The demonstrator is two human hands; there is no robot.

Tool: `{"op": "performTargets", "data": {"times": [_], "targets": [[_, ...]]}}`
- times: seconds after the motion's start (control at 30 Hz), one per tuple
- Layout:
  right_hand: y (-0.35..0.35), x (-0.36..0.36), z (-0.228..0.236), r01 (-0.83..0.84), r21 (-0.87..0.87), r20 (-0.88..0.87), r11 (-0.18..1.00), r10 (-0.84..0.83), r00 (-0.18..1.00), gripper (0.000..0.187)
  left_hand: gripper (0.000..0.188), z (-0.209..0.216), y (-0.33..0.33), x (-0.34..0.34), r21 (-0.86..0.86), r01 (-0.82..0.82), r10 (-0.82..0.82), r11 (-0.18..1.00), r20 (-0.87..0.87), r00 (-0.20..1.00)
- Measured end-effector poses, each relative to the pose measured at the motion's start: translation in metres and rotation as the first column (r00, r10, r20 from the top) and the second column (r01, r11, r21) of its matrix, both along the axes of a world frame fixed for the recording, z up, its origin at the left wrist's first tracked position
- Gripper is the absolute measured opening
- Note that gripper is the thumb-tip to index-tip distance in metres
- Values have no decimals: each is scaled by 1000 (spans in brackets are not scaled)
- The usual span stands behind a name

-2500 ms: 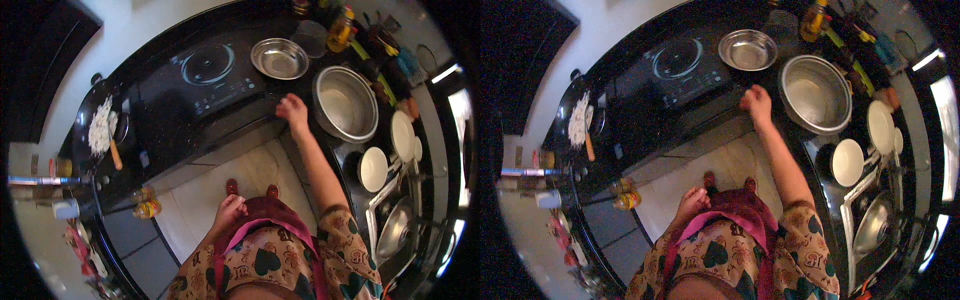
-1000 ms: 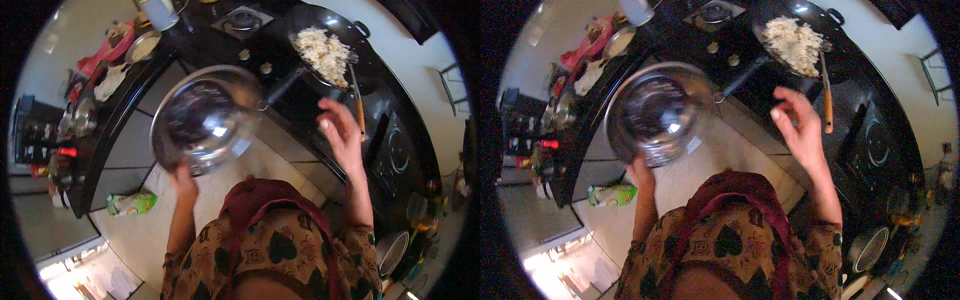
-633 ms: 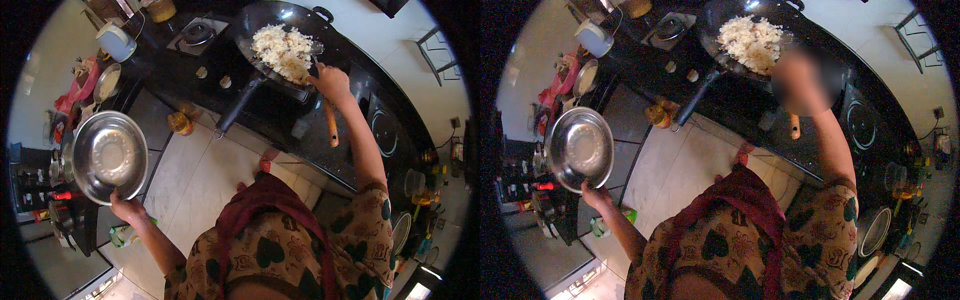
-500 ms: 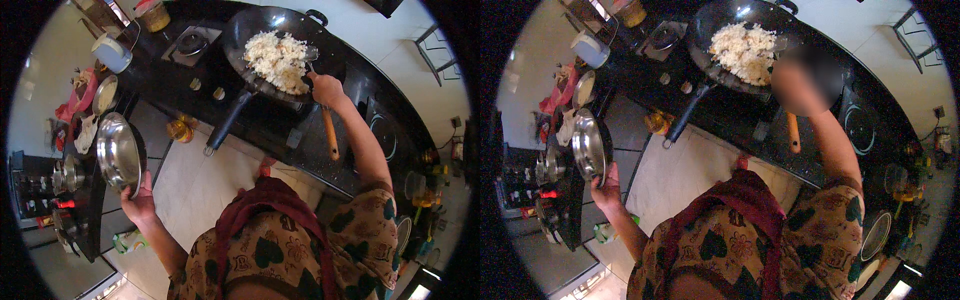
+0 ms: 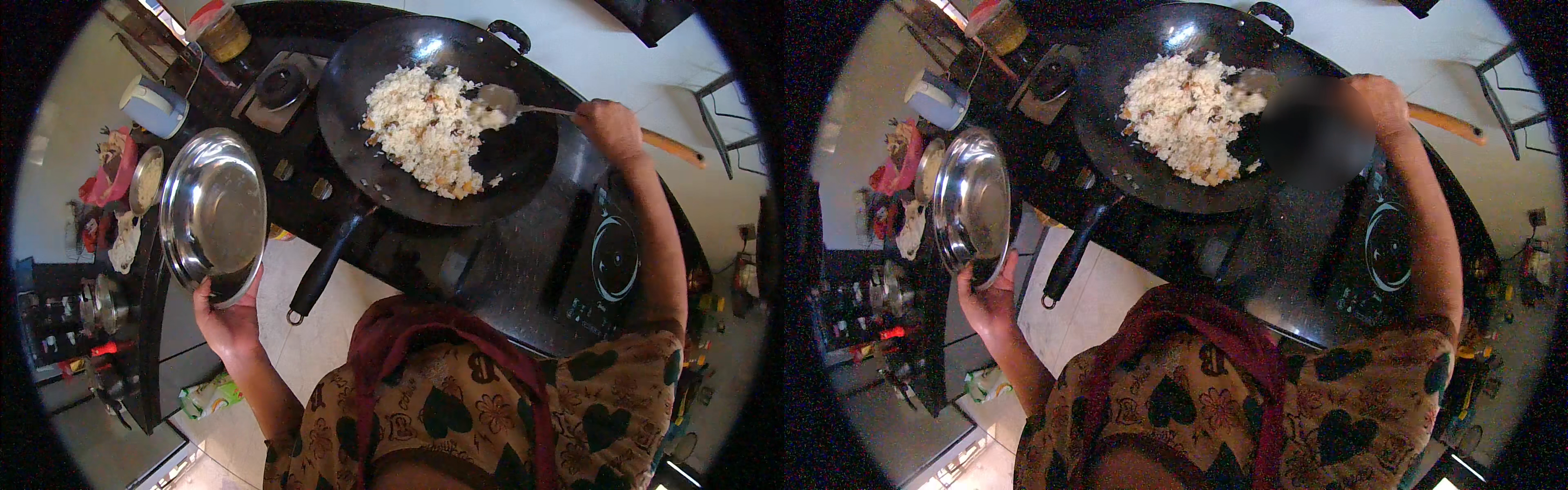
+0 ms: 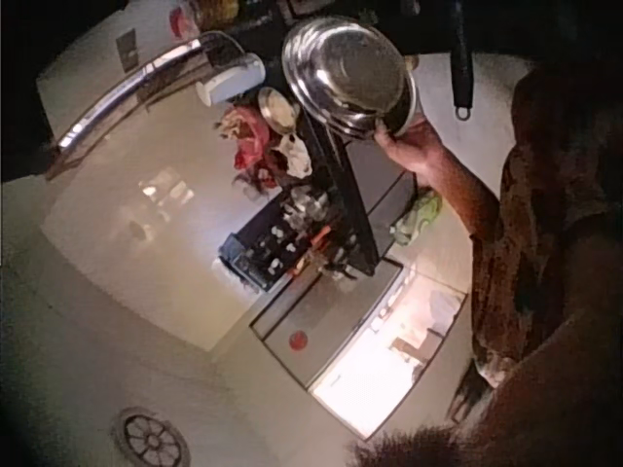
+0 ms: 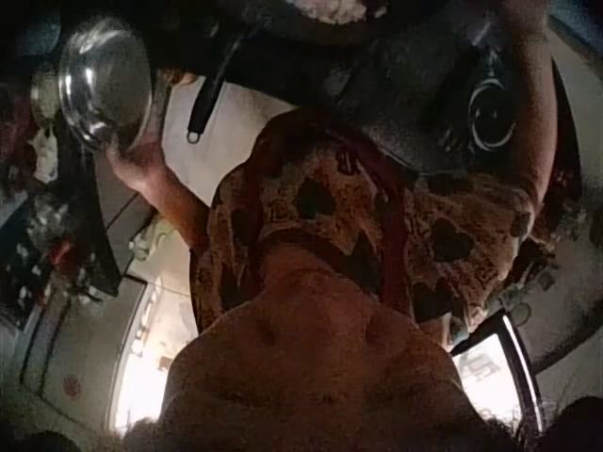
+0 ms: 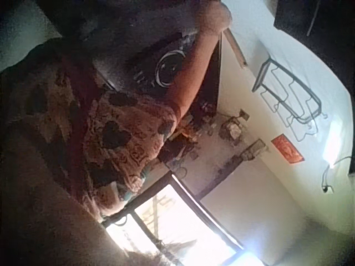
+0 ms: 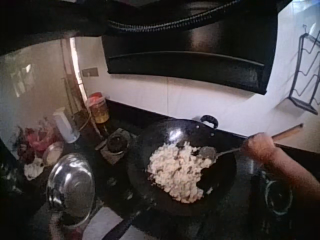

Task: The person walks to the kitchen counter, opens a wok lid, and uses a spatula to scoop cooked rice from the wok into a metal bowl. The person repeats this process, transferring rice from the wok to the bowl until the wok is mostly empty.

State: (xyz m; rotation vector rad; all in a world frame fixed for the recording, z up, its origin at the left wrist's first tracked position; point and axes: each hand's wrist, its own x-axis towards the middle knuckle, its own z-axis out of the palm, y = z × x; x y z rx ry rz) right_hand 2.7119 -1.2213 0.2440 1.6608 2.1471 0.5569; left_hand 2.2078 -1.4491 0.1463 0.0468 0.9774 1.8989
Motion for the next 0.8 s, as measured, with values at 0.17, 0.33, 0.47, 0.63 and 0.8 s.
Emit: {"op": "performTargets", "data": {"times": [0.17, 0.33, 0.47, 0.63, 0.8], "targets": [[-5, -57, -58, -27, 112, -434, 993, 73, 898, 18, 51, 6, 23, 15, 32, 85, -85, 996, -18, 996], [-16, -56, -78, 110, 17, -643, 994, -74, 762, 19, 48, 12, 39, 15, -20, 182, -183, 983, -99, 978], [-36, -55, -76, 189, -26, -714, 982, -150, 684, 21, 43, 18, 57, 9, -72, 205, -215, 976, -197, 956], [-54, -57, -62, 260, 33, -714, 965, -159, 682, 22, 43, 33, 90, 12, -119, 275, -299, 954, -294, 908], [-66, -57, -37, 362, 131, -683, 923, -181, 708, 22, 51, 44, 120, 27, -96, 382, -380, 919, -465, 799]]}}
